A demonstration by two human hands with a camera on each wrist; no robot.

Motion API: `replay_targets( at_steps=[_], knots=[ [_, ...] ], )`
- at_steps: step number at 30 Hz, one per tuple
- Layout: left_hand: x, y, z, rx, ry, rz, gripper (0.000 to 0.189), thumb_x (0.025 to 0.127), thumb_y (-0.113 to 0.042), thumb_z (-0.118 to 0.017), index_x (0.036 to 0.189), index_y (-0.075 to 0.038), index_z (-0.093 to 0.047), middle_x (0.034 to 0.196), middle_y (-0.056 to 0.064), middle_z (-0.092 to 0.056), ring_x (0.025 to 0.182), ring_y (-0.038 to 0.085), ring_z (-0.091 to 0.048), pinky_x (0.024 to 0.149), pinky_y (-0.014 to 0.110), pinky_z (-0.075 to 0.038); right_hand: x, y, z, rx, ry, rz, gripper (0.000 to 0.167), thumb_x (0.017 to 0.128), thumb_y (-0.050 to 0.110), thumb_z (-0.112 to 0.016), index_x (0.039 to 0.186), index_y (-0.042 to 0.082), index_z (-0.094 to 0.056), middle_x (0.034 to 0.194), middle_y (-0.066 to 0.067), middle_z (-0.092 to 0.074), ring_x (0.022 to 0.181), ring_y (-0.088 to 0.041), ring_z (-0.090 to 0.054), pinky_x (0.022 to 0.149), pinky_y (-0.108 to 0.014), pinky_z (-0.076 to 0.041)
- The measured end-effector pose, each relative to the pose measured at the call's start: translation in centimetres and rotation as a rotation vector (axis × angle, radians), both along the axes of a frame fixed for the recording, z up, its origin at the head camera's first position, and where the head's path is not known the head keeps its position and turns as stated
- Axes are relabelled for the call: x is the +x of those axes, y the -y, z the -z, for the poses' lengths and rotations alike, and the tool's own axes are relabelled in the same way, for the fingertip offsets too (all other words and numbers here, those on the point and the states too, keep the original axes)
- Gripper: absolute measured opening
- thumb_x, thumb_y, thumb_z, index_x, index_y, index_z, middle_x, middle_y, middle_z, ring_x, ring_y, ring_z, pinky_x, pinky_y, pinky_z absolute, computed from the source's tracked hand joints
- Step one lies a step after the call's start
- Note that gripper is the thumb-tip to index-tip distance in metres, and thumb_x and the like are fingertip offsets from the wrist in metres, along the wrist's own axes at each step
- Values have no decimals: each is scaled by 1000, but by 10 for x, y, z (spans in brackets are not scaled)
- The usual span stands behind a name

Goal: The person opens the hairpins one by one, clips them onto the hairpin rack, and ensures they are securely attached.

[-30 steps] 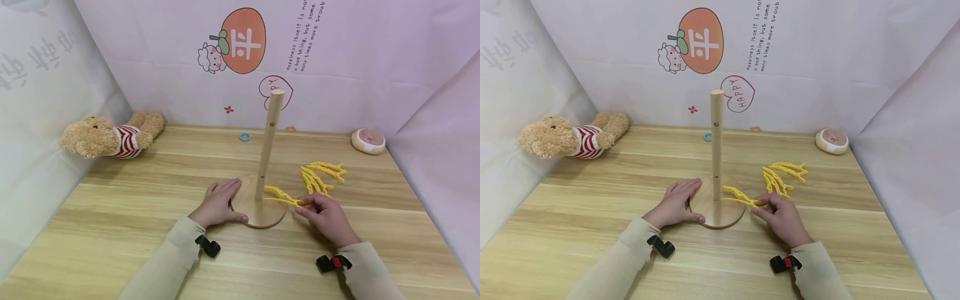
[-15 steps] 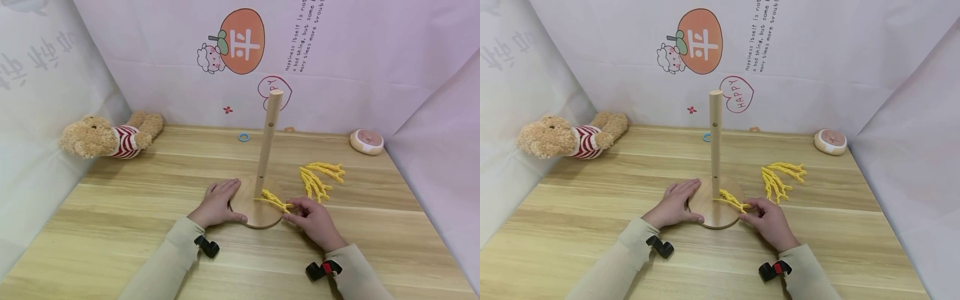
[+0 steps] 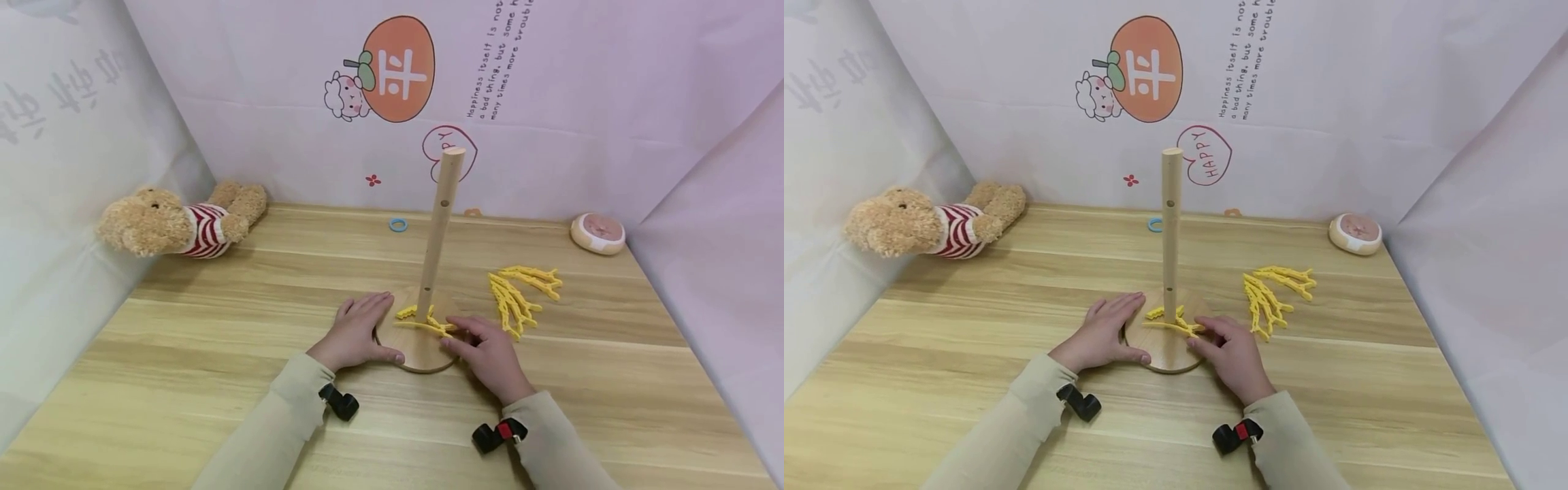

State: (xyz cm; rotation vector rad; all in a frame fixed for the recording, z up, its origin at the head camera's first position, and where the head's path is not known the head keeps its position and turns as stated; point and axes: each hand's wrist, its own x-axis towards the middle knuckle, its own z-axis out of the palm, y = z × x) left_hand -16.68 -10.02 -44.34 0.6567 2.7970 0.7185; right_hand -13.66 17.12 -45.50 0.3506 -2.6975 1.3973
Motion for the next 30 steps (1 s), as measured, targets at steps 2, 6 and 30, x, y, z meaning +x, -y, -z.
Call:
replay_targets(
  at_steps=[2, 6, 30],
  knots=[
    [0, 0, 0, -4, -1, -2, 117, 71, -66, -80, 160, -12, -27, 165, 3, -25, 152, 23, -18, 122, 52, -2, 0, 2, 1, -13, 14, 7, 38, 85, 24, -82, 120, 11, -74, 95, 2, -68, 80, -16, -56, 67, -26, -47],
    [0, -1, 1, -11, -1, 0, 117, 71, -67, -80, 160, -12, -27, 165, 3, -25, 152, 22, -18, 122, 53, -3, 0, 2, 1, -16, 42, 20, 38, 85, 23, -82, 120, 13, -74, 92, 3, -66, 78, -16, -55, 65, -26, -47],
    [-3, 0, 6, 14, -6, 0, 117, 71, -66, -81, 160, -12, -27, 165, 3, -25, 153, 21, -17, 122, 52, -2, -1, 0, -5, -50, 127, 99, 41, 92, 23, -75, 131, 11, -67, 112, -2, -71, 74, -16, -53, 58, -23, -43]
  ],
)
